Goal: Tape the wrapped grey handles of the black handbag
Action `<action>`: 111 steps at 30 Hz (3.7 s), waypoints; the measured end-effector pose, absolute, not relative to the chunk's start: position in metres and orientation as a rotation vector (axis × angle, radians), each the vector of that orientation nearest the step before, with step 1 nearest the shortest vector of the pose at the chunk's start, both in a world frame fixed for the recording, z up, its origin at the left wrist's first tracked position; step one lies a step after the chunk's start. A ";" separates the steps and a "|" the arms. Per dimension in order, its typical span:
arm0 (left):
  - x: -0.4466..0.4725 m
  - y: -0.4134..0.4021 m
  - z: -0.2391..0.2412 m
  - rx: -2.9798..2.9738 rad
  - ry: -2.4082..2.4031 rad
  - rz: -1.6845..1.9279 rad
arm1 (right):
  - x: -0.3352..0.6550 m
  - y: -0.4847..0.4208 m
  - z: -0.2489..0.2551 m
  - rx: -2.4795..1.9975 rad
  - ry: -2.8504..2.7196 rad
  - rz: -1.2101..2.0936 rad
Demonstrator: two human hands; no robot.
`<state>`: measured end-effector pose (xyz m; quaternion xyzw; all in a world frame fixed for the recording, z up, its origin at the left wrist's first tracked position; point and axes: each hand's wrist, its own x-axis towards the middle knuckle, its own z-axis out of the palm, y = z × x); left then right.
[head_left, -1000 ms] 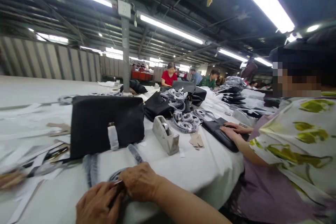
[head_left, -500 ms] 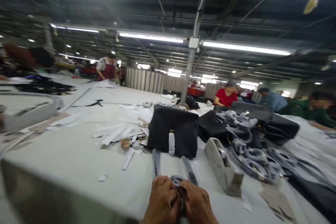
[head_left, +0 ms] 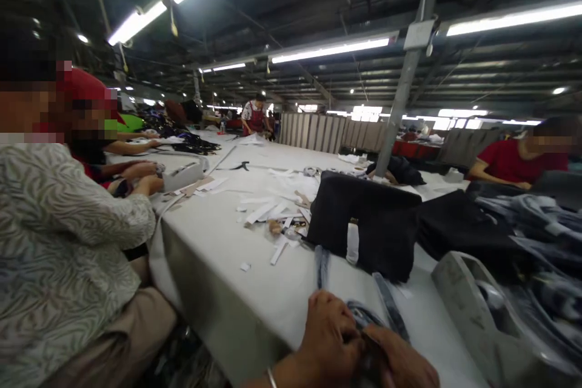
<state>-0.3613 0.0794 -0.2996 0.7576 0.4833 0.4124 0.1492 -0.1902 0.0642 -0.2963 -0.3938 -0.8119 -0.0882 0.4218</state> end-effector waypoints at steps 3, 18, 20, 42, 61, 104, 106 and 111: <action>-0.364 0.066 -0.283 2.150 1.390 1.157 | -0.191 0.053 -0.289 -1.056 -2.044 -0.178; -0.368 0.068 -0.269 2.071 1.415 1.038 | -0.201 0.044 -0.276 -1.084 -1.991 -0.034; -0.367 0.067 -0.270 2.069 1.409 1.061 | -0.201 0.045 -0.277 -1.081 -1.978 -0.018; -0.374 0.070 -0.273 2.203 1.234 0.953 | -0.195 0.035 -0.269 -0.907 -2.019 0.179; -0.381 0.070 -0.263 2.298 1.088 0.780 | -0.187 0.021 -0.273 -0.957 -2.260 -0.029; -0.384 0.070 -0.244 2.654 1.096 0.508 | -0.198 0.027 -0.270 -1.367 -2.069 0.227; -0.383 0.069 -0.241 2.719 1.108 0.458 | -0.198 0.027 -0.267 -1.402 -2.058 0.293; -0.383 0.066 -0.240 2.861 1.114 0.361 | -0.201 0.026 -0.261 -1.482 -2.026 0.320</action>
